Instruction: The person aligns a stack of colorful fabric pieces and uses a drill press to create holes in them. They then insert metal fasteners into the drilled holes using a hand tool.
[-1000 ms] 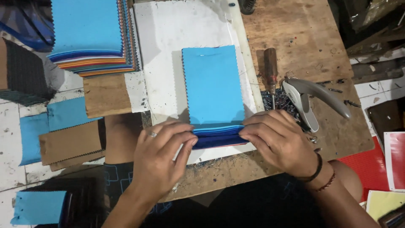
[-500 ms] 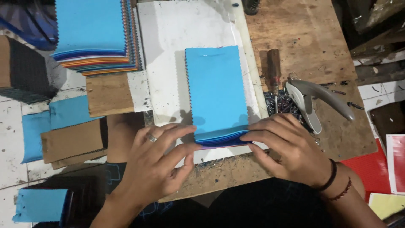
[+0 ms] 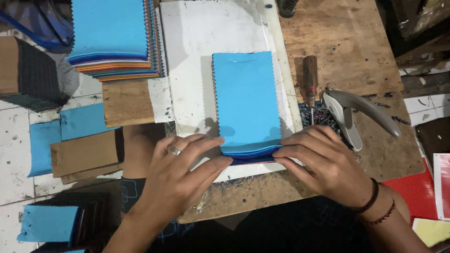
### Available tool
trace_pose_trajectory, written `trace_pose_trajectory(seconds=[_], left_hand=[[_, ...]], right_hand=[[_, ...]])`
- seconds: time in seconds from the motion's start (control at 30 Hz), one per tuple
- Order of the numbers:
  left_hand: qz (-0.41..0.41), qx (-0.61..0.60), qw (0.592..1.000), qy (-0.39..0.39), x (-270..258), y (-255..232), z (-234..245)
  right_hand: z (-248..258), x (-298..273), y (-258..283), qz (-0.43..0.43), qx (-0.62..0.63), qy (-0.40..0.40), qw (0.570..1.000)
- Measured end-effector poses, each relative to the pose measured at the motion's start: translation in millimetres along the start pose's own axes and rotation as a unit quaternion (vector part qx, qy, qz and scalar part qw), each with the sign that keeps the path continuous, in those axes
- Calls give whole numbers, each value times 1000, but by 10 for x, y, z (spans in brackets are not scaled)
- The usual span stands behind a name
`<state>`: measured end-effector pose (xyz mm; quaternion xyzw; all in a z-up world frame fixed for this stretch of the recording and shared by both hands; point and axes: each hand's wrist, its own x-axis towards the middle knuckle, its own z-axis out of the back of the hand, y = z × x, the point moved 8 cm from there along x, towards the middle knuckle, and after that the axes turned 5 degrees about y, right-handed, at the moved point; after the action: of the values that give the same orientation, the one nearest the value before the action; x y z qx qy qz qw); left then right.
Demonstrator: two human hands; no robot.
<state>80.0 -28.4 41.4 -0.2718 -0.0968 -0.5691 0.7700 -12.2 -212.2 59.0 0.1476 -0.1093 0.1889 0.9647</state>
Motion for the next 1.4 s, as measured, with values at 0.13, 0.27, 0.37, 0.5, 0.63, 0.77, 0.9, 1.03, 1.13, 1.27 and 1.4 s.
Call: trace_pose_trajectory(seconds=[0.13, 0.27, 0.37, 0.5, 0.63, 0.77, 0.9, 1.03, 1.13, 1.27, 1.4], left_hand=[[3, -3, 1000, 14, -20, 8, -22], [-26, 22, 999, 5, -19, -20, 7], [-60, 46, 997, -6, -3, -78, 53], [-85, 79, 993, -11, -15, -108, 32], [-83, 99, 992, -5, -4, -91, -4], [-77, 92, 993, -7, 22, -91, 12], [-72, 93, 993, -4, 28, -87, -4], [-63, 68, 996, -16, 46, -84, -1], [-40, 35, 998, -20, 17, -64, -33], [-36, -28, 999, -1, 4, -33, -64], [177, -336, 925, 10, -97, 126, -214]], right_hand=[[-10, -1, -6, -3, 0, 3, 1000], [-11, 0, -13, -9, 10, 4, 1000], [-16, -3, -36, -18, 18, 2, 1000], [-31, -24, -62, -22, 30, -4, 999], [-44, -41, -78, -18, 32, -10, 999], [-43, -45, -72, -16, 31, -11, 999], [-57, -62, -84, -19, 30, -15, 999], [-69, -70, -77, -20, 22, -17, 999], [-84, -70, -9, -1, -36, -16, 999], [-13, -76, 7, -7, -10, -22, 1000], [34, -195, -7, -105, 61, -50, 991]])
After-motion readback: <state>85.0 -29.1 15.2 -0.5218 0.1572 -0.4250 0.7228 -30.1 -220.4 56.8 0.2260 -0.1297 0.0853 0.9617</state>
